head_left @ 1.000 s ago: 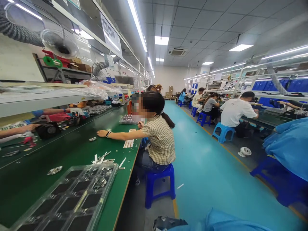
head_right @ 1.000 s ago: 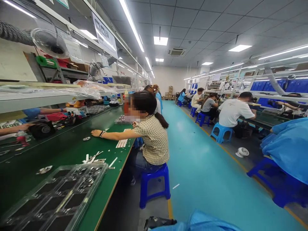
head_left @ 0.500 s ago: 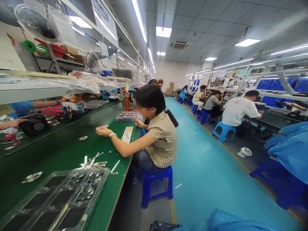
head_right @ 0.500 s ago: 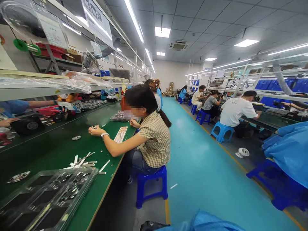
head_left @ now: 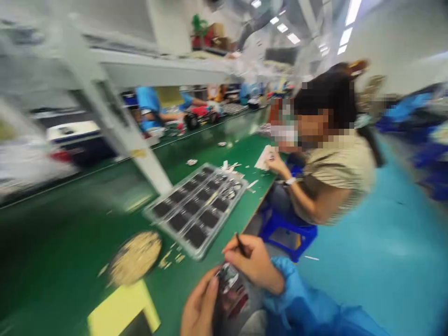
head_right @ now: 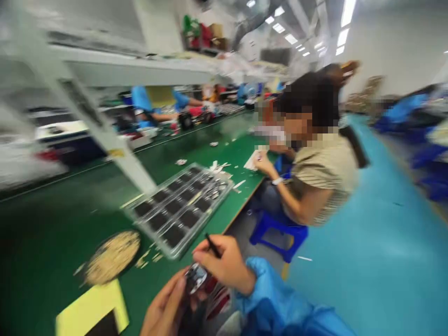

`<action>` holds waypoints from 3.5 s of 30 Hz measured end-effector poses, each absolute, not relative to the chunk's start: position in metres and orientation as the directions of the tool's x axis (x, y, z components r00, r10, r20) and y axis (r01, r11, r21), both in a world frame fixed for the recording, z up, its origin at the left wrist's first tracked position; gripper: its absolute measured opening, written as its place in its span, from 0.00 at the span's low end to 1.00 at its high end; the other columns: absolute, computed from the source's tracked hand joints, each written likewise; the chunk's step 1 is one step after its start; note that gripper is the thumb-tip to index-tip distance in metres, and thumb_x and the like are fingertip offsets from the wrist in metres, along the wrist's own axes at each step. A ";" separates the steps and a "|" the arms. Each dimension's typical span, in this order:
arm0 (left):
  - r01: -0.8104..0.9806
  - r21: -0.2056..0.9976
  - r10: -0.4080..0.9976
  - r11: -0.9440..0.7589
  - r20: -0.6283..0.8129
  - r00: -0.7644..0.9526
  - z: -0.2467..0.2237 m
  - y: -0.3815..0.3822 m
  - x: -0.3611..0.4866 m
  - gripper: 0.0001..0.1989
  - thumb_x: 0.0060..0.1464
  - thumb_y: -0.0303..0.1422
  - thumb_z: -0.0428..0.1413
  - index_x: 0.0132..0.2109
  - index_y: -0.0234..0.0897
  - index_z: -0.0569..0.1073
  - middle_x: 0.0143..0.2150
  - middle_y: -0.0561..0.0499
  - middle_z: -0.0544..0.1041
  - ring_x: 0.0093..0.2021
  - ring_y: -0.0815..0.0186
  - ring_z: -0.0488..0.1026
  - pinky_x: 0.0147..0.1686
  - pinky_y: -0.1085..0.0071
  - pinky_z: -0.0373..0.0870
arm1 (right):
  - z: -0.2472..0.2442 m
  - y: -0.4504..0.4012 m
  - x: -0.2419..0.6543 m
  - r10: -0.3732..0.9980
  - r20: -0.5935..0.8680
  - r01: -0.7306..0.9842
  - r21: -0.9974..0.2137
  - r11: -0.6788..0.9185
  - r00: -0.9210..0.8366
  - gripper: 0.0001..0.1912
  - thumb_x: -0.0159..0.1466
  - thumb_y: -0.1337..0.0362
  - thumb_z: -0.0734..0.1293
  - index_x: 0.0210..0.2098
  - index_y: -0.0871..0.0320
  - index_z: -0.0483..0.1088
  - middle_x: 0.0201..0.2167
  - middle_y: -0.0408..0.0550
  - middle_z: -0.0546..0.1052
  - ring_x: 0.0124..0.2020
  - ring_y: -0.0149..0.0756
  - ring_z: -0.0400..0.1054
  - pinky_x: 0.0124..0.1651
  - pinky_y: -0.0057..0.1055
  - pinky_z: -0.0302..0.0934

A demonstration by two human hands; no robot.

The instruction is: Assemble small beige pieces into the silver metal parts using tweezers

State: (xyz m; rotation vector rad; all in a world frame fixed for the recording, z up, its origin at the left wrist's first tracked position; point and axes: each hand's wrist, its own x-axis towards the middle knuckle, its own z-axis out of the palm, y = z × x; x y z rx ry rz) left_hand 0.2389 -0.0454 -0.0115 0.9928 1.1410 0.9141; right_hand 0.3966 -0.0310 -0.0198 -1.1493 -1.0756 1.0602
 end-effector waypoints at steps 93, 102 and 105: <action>0.757 0.602 0.905 0.255 0.126 -0.406 0.027 0.066 -0.129 0.17 0.66 0.42 0.54 0.50 0.33 0.76 0.38 0.48 0.81 0.34 0.64 0.78 0.40 0.63 0.76 | -0.046 0.003 0.305 0.905 0.094 0.247 -0.946 0.211 -0.416 0.24 0.69 0.48 0.62 0.25 0.57 0.72 0.22 0.44 0.71 0.26 0.33 0.67 0.32 0.24 0.61; 0.826 0.354 0.845 0.439 0.150 -0.513 0.014 -0.027 -0.181 0.15 0.58 0.40 0.56 0.45 0.38 0.81 0.37 0.46 0.81 0.38 0.56 0.78 0.40 0.66 0.71 | -0.061 0.009 0.304 0.853 -0.046 0.181 -0.982 0.058 -0.520 0.18 0.65 0.47 0.66 0.36 0.56 0.72 0.28 0.45 0.73 0.28 0.32 0.68 0.30 0.22 0.64; 0.869 0.300 0.884 0.395 0.134 -0.448 0.013 -0.015 -0.181 0.17 0.57 0.40 0.58 0.51 0.39 0.80 0.37 0.46 0.79 0.39 0.57 0.77 0.44 0.65 0.70 | -0.057 0.008 0.300 0.860 -0.034 0.179 -0.982 0.066 -0.509 0.17 0.65 0.48 0.66 0.38 0.55 0.72 0.31 0.46 0.74 0.28 0.32 0.67 0.32 0.21 0.65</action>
